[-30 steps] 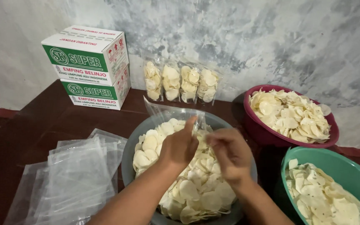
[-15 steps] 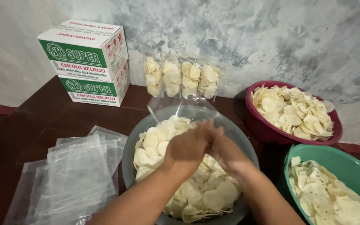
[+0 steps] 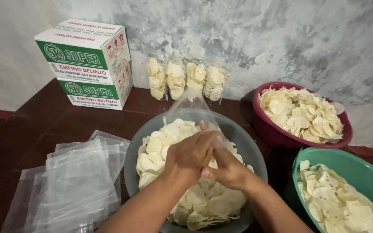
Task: Filling small plastic bags with chips from a large bowl
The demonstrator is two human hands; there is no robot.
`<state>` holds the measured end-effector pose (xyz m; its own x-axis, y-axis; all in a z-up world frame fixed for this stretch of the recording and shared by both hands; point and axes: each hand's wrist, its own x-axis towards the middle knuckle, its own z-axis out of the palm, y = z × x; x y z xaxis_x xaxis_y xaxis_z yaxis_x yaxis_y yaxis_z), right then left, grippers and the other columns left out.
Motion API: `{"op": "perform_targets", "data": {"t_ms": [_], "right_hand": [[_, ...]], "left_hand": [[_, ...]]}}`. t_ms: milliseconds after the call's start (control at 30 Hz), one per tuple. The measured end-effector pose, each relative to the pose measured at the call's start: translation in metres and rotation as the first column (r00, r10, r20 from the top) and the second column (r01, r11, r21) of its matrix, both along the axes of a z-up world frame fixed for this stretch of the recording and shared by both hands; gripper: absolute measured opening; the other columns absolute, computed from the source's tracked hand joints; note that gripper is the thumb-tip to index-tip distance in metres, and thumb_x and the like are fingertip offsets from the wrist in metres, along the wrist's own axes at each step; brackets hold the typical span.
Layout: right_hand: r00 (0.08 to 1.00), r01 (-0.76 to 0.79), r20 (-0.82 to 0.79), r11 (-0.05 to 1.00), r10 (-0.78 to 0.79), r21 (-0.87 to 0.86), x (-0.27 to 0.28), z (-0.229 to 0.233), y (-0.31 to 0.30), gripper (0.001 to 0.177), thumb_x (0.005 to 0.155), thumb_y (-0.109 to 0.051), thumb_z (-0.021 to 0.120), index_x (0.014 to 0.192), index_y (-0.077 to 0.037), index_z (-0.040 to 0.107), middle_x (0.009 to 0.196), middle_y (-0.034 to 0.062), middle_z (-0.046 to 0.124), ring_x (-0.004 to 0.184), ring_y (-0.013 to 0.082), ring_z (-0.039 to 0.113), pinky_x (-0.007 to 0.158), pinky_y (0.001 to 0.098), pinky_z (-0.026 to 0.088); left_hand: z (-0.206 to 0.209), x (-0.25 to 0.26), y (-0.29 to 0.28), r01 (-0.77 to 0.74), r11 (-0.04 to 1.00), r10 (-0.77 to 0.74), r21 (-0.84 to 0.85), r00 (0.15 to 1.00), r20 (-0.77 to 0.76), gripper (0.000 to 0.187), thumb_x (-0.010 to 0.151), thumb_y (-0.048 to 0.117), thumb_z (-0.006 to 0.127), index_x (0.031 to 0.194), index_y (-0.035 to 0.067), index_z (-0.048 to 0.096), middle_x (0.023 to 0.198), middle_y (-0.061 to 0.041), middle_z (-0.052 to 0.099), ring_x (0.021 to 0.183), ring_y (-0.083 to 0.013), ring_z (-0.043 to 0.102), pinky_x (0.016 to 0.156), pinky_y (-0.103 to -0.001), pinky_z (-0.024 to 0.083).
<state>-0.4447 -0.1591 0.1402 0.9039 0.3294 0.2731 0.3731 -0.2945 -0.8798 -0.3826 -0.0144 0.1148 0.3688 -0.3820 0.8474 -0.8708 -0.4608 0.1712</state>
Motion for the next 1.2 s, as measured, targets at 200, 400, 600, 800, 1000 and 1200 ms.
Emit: {"op": "perform_targets", "data": {"t_ms": [200, 400, 600, 800, 1000, 1200], "right_hand": [[0.996, 0.071, -0.073, 0.971, -0.056, 0.23, 0.006, -0.002, -0.009, 0.096, 0.077, -0.059, 0.071, 0.153, -0.01, 0.037, 0.168, 0.0172, 0.023, 0.142, 0.0501, 0.039, 0.101, 0.0681, 0.052], [0.952, 0.258, -0.168, 0.966, -0.255, 0.0, 0.013, -0.021, -0.046, 0.064, 0.09, -0.048, 0.056, 0.14, -0.009, 0.06, 0.142, 0.0199, 0.066, 0.135, 0.0384, 0.062, 0.116, 0.056, 0.041], [0.998, 0.053, 0.012, 0.887, -0.066, 0.459, 0.021, -0.043, -0.05, 0.053, 0.096, -0.035, 0.065, 0.127, 0.008, 0.068, 0.14, 0.0244, 0.063, 0.123, 0.0371, 0.062, 0.098, 0.0622, 0.051], [1.0, 0.016, 0.003, 0.897, -0.02, 0.442, 0.014, -0.033, -0.041, 0.074, 0.099, -0.055, 0.05, 0.138, 0.007, 0.059, 0.149, 0.0237, 0.056, 0.128, 0.0435, 0.058, 0.095, 0.0616, 0.054], [0.975, 0.198, -0.102, 0.98, -0.196, 0.005, 0.0, -0.005, -0.027, 0.112, 0.074, -0.081, 0.048, 0.154, -0.003, 0.039, 0.1, 0.0207, 0.081, 0.092, 0.03, 0.081, 0.08, 0.0391, 0.064], [0.964, 0.255, -0.077, 0.967, -0.255, -0.015, 0.001, -0.008, -0.031, 0.065, 0.089, -0.028, 0.063, 0.15, -0.009, 0.052, 0.095, 0.0139, 0.086, 0.067, 0.0144, 0.071, 0.057, 0.0239, 0.046]], "left_hand": [[0.013, -0.005, 0.003, 0.294, 0.951, -0.31, -0.098, 0.907, -0.286, 0.029, 0.093, 0.03, 0.071, 0.12, 0.024, 0.061, 0.085, -0.004, 0.072, 0.074, -0.0283, 0.074, 0.068, -0.042, 0.063], [0.036, 0.003, 0.018, 0.098, 0.926, -0.109, 0.364, 0.994, 0.01, 0.137, 0.061, 0.053, 0.096, 0.159, 0.022, 0.006, 0.167, -0.005, 0.009, 0.154, -0.0315, 0.02, 0.125, -0.071, 0.014], [0.02, 0.018, 0.018, -0.05, 0.895, 0.027, 0.443, 0.998, 0.058, 0.126, 0.055, 0.034, 0.092, 0.159, 0.014, 0.024, 0.154, -0.013, 0.04, 0.148, -0.0402, 0.027, 0.113, -0.083, 0.006], [0.034, 0.011, 0.026, 0.058, 0.932, -0.072, 0.357, 0.997, 0.027, 0.104, 0.059, 0.026, 0.093, 0.148, 0.011, 0.04, 0.138, -0.01, 0.052, 0.139, -0.0381, 0.041, 0.11, -0.083, 0.012], [0.02, 0.016, 0.027, 0.092, 0.907, -0.05, 0.411, 0.992, -0.112, 0.124, 0.054, 0.036, 0.097, 0.156, 0.018, 0.03, 0.144, -0.014, 0.041, 0.141, -0.0421, 0.034, 0.11, -0.082, 0.011], [0.02, 0.017, 0.028, 0.126, 0.91, -0.063, 0.395, 0.984, -0.169, 0.117, 0.059, 0.022, 0.097, 0.156, 0.011, 0.031, 0.136, -0.015, 0.047, 0.14, -0.043, 0.037, 0.108, -0.078, 0.023]]}}
